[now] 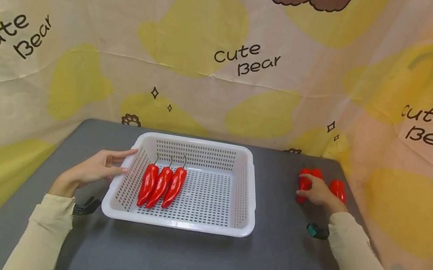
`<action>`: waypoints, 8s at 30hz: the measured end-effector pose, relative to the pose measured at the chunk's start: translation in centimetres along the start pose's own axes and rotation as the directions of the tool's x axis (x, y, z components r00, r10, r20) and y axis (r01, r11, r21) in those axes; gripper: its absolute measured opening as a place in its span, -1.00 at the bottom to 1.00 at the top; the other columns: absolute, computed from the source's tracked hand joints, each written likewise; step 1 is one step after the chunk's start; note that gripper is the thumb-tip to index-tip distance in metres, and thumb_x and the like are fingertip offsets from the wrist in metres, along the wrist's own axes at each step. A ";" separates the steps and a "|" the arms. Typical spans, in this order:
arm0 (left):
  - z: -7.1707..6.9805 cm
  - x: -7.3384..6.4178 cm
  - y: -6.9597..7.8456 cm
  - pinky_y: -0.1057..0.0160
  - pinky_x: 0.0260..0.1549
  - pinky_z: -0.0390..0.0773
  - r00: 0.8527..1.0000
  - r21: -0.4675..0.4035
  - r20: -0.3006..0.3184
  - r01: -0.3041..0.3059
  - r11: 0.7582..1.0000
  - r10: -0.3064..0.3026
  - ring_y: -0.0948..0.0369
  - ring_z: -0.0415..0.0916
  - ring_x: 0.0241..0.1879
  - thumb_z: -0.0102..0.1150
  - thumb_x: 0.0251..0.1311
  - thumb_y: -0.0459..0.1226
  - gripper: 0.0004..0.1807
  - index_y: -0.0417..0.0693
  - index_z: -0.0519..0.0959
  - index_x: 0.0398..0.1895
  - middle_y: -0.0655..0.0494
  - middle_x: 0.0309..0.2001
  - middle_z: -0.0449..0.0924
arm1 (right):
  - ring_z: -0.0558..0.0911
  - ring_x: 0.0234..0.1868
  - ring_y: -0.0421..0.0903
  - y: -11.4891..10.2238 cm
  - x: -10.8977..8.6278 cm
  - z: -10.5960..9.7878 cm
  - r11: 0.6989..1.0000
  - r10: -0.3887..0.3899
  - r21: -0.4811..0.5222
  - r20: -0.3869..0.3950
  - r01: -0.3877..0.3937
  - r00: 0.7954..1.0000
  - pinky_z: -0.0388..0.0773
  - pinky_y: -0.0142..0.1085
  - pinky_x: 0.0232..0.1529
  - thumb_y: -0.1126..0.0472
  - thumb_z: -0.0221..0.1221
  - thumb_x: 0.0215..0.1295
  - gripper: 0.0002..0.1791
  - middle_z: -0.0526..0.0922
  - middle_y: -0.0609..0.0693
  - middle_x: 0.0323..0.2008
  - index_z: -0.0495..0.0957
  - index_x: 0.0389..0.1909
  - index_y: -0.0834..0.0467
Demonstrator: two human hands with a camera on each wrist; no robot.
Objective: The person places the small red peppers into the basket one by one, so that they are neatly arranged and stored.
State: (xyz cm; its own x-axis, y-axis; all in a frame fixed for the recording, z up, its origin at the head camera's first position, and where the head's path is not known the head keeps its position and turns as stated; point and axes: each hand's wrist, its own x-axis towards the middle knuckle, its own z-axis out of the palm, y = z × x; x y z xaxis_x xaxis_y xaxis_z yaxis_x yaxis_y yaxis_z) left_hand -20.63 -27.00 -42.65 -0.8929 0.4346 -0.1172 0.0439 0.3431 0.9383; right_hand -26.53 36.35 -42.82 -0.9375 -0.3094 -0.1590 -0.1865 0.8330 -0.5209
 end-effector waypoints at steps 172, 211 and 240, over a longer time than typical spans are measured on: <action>0.1 0.4 0.1 -0.03 -0.16 0.77 1.000 0.031 -0.007 0.001 1.000 -0.001 -0.04 0.67 0.02 0.25 0.35 -0.28 -0.22 -0.10 0.15 0.58 -0.39 0.45 0.29 | 0.51 0.25 0.19 -23.5 8.0 10.2 0.889 -0.364 0.398 0.320 0.225 0.874 0.61 0.08 0.20 0.27 0.20 0.40 -0.48 0.48 0.17 0.22 0.38 0.35 0.18; 0.0 0.2 -0.1 -0.04 -0.18 0.77 1.000 -0.007 0.000 0.003 1.000 -0.003 -0.06 0.65 0.04 0.22 0.37 -0.30 -0.21 -0.13 0.11 0.59 -0.43 0.46 0.24 | 0.48 0.17 0.05 -23.9 8.5 12.0 0.947 -0.288 0.235 0.322 0.218 0.902 0.55 -0.04 0.26 0.32 0.33 0.27 -0.52 0.53 0.11 0.21 0.50 0.21 0.08; 0.1 0.2 0.0 -0.08 -0.17 0.76 0.999 0.000 -0.019 0.032 0.999 -0.032 -0.06 0.66 0.04 0.23 0.36 -0.29 -0.20 -0.09 0.12 0.60 -0.41 0.47 0.24 | 0.54 -0.16 0.02 -24.3 8.7 12.3 0.954 -0.193 0.292 0.432 0.067 0.881 0.59 -0.20 -0.14 0.09 0.17 0.44 -0.65 0.58 0.04 -0.09 0.51 0.16 0.09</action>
State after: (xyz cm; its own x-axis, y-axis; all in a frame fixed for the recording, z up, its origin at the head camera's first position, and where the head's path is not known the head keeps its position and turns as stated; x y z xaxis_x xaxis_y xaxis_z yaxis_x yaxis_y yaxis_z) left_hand -20.78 -26.83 -42.72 -0.9022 0.4077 -0.1410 0.0154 0.3571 0.9340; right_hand -26.56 7.81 -41.89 -0.6629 -0.6318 -0.4017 -0.1547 0.6406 -0.7521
